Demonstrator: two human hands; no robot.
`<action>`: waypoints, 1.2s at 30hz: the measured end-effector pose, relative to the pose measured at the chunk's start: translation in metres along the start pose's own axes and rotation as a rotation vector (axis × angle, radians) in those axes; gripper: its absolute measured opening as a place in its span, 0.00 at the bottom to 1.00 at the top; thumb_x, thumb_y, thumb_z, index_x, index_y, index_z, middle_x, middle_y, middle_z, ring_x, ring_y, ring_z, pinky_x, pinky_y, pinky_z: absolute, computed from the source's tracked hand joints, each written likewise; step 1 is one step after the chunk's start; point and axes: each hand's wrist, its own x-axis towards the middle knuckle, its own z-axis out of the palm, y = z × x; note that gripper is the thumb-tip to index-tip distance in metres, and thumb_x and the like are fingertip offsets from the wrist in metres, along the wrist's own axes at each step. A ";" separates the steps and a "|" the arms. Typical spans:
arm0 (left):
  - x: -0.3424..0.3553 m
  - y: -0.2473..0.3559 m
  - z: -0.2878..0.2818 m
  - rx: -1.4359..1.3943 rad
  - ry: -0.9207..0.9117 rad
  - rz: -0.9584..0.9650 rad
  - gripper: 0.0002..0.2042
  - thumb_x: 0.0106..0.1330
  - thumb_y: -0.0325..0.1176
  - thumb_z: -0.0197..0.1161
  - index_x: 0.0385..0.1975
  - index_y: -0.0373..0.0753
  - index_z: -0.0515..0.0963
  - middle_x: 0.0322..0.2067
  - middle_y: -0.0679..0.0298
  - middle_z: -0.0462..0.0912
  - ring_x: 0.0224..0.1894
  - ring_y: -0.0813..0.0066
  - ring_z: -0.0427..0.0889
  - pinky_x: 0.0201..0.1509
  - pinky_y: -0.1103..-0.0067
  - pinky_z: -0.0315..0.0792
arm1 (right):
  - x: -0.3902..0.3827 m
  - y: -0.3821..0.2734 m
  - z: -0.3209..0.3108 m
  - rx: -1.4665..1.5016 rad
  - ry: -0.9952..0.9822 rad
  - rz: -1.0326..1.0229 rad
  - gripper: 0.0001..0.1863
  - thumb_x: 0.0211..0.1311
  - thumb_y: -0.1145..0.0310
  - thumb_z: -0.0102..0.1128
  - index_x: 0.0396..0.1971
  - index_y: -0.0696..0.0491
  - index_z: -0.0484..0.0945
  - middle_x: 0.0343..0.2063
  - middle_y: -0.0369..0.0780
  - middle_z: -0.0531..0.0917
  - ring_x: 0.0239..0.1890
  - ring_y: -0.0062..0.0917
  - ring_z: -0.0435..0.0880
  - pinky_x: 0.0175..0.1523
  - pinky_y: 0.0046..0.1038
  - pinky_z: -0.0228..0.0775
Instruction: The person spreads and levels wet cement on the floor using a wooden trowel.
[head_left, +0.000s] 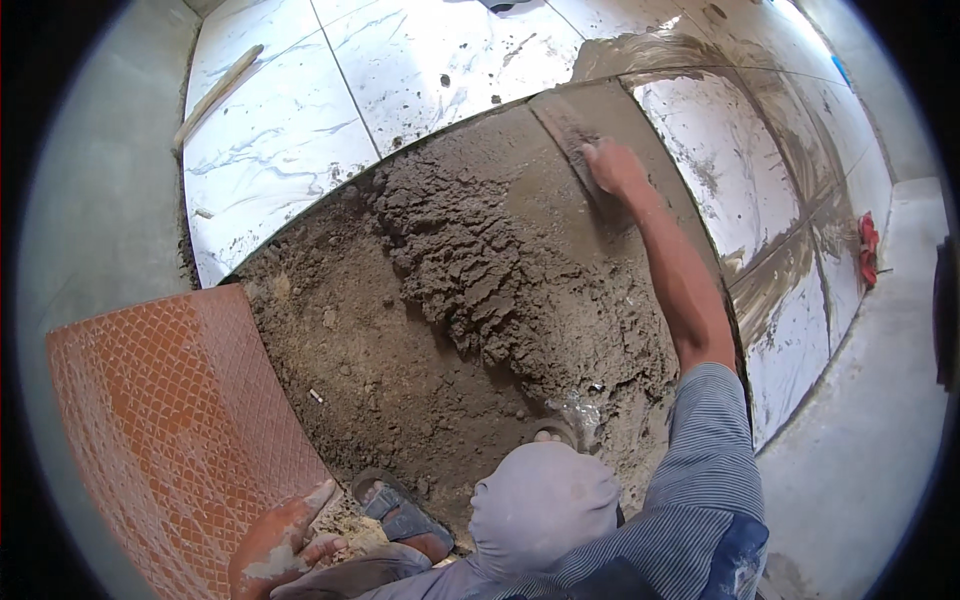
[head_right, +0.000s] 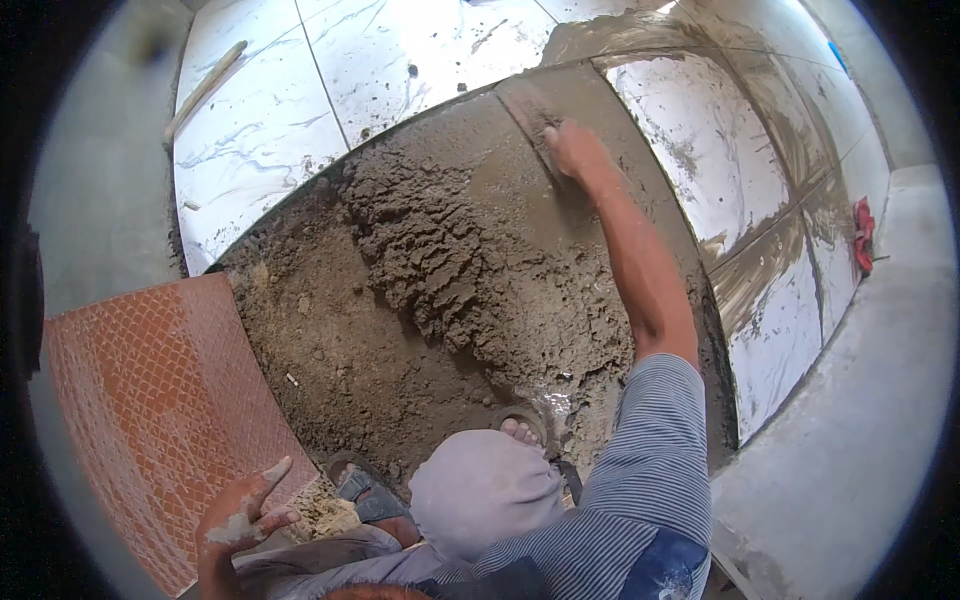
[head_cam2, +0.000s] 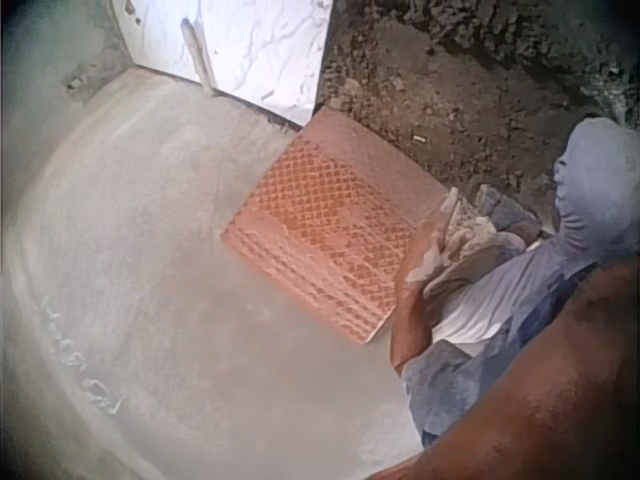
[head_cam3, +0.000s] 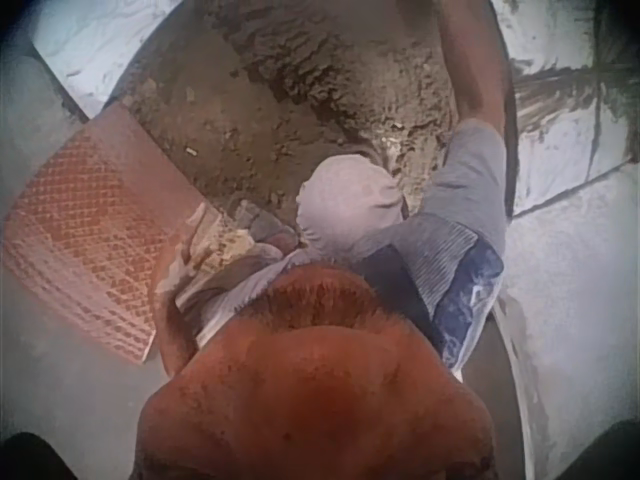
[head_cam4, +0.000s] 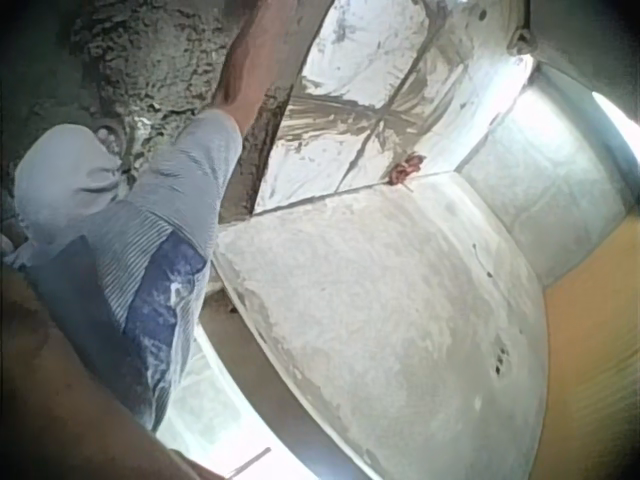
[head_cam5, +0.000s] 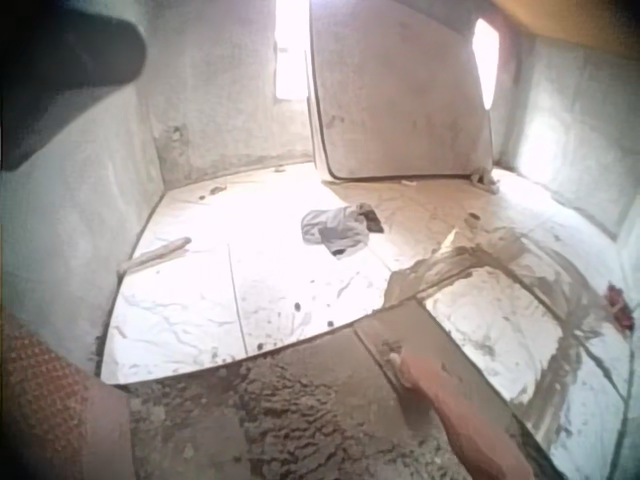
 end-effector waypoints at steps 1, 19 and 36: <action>0.002 0.002 -0.001 0.020 0.007 -0.007 0.37 0.54 0.49 0.65 0.60 0.35 0.61 0.50 0.45 0.73 0.51 0.52 0.74 0.52 0.69 0.70 | -0.002 -0.002 0.002 -0.026 -0.043 0.008 0.27 0.64 0.51 0.42 0.41 0.64 0.72 0.38 0.59 0.77 0.44 0.52 0.76 0.50 0.47 0.66; 0.019 0.004 -0.001 0.019 -0.037 -0.043 0.38 0.55 0.51 0.63 0.61 0.34 0.59 0.52 0.46 0.71 0.55 0.51 0.70 0.57 0.68 0.66 | 0.056 0.091 -0.010 -0.017 0.084 0.159 0.27 0.63 0.51 0.43 0.38 0.65 0.75 0.36 0.60 0.77 0.44 0.52 0.76 0.48 0.45 0.67; 0.023 -0.007 0.003 0.049 -0.069 -0.103 0.38 0.55 0.52 0.63 0.62 0.38 0.59 0.54 0.46 0.70 0.57 0.51 0.68 0.57 0.67 0.66 | -0.044 0.053 -0.005 0.529 0.094 0.242 0.23 0.63 0.56 0.43 0.30 0.66 0.72 0.25 0.53 0.77 0.27 0.42 0.79 0.29 0.39 0.71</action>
